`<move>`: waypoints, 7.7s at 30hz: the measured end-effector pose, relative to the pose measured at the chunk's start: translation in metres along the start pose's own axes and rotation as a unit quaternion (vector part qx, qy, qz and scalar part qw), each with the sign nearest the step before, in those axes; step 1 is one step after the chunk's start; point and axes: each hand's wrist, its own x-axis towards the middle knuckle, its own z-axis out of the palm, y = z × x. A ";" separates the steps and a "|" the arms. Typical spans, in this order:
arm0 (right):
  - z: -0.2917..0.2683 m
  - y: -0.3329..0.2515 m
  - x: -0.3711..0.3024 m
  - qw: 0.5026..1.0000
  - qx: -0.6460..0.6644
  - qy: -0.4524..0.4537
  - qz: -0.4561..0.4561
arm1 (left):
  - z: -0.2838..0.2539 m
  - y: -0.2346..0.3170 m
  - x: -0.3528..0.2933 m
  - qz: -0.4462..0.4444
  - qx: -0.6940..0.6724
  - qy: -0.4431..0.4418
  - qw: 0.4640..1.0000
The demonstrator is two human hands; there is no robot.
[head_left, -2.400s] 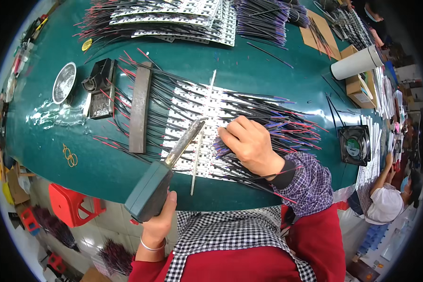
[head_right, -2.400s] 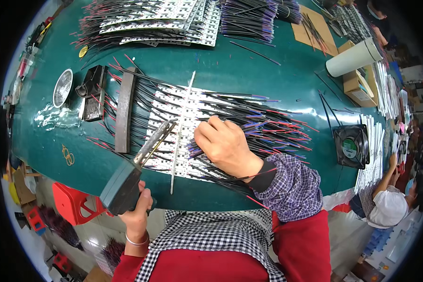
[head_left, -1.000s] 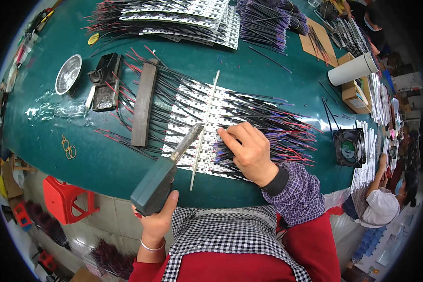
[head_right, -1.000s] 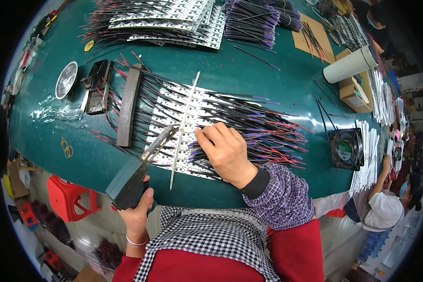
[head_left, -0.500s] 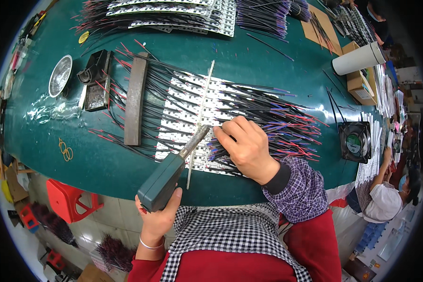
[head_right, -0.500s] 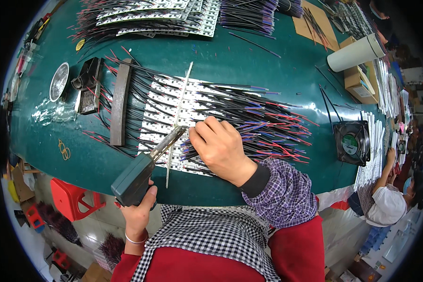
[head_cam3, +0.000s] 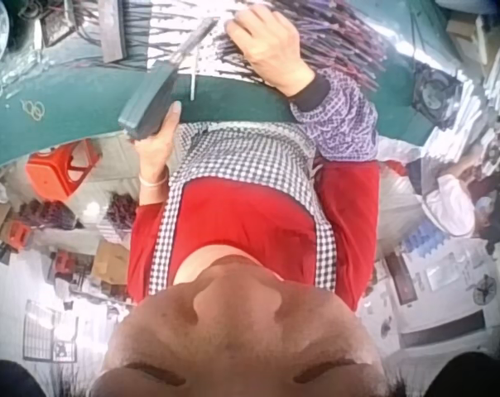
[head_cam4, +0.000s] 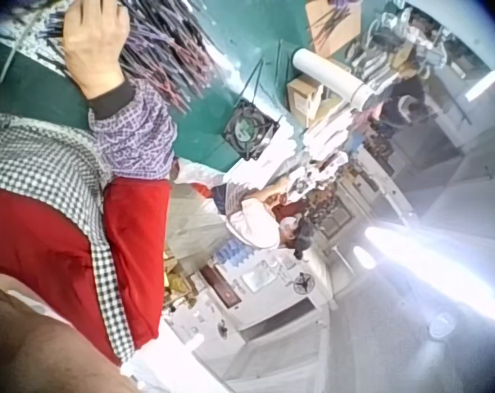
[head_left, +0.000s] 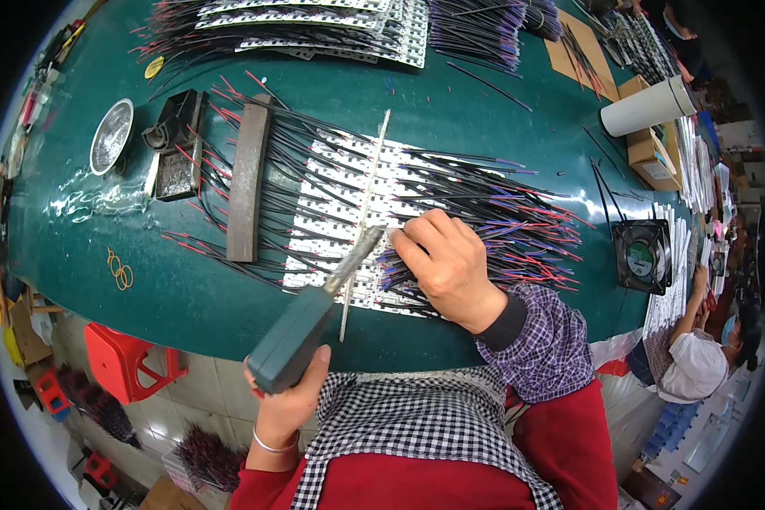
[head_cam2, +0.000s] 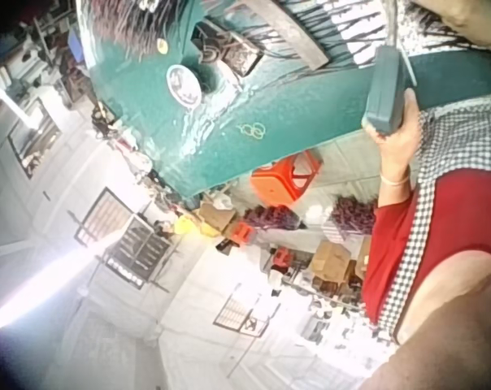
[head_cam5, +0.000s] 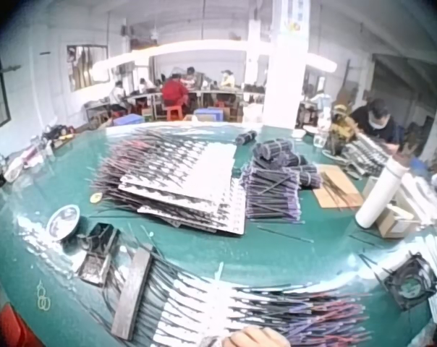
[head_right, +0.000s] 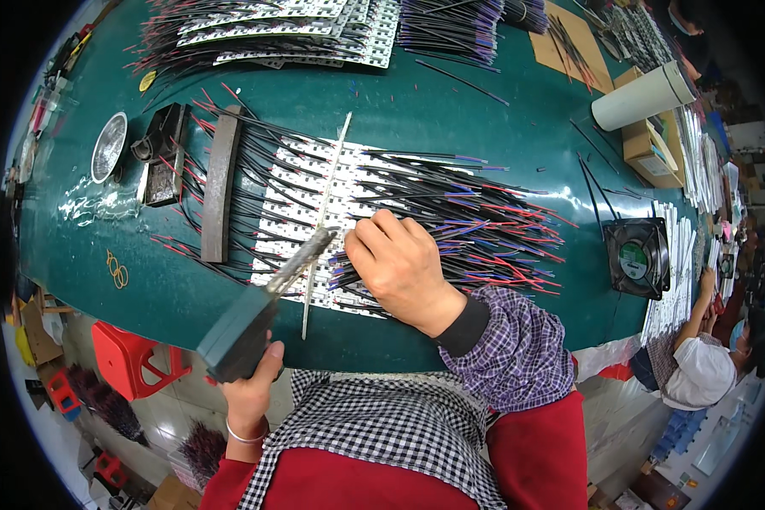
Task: The person aligns wires on circuit boards using a stick and by hand, organizes wire bundles on the table, and applies a handheld soldering tool to the wire connections.
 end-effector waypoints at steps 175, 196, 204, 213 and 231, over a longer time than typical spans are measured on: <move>-0.005 -0.009 -0.006 0.999 0.006 -0.006 -0.046 | -0.014 0.004 -0.014 0.091 0.098 -0.010 0.991; -0.010 -0.008 -0.010 0.999 0.030 -0.037 -0.003 | 0.000 0.001 -0.005 0.064 -0.009 0.026 0.998; -0.009 -0.005 -0.009 0.998 0.042 -0.036 0.001 | -0.002 0.006 0.001 0.080 0.011 0.000 0.997; -0.008 -0.002 -0.008 0.998 0.045 -0.034 -0.011 | -0.003 0.019 0.005 0.109 0.073 -0.019 0.991; -0.010 -0.004 -0.004 0.998 0.039 -0.029 -0.030 | -0.018 0.023 -0.008 -0.051 -0.018 0.030 0.998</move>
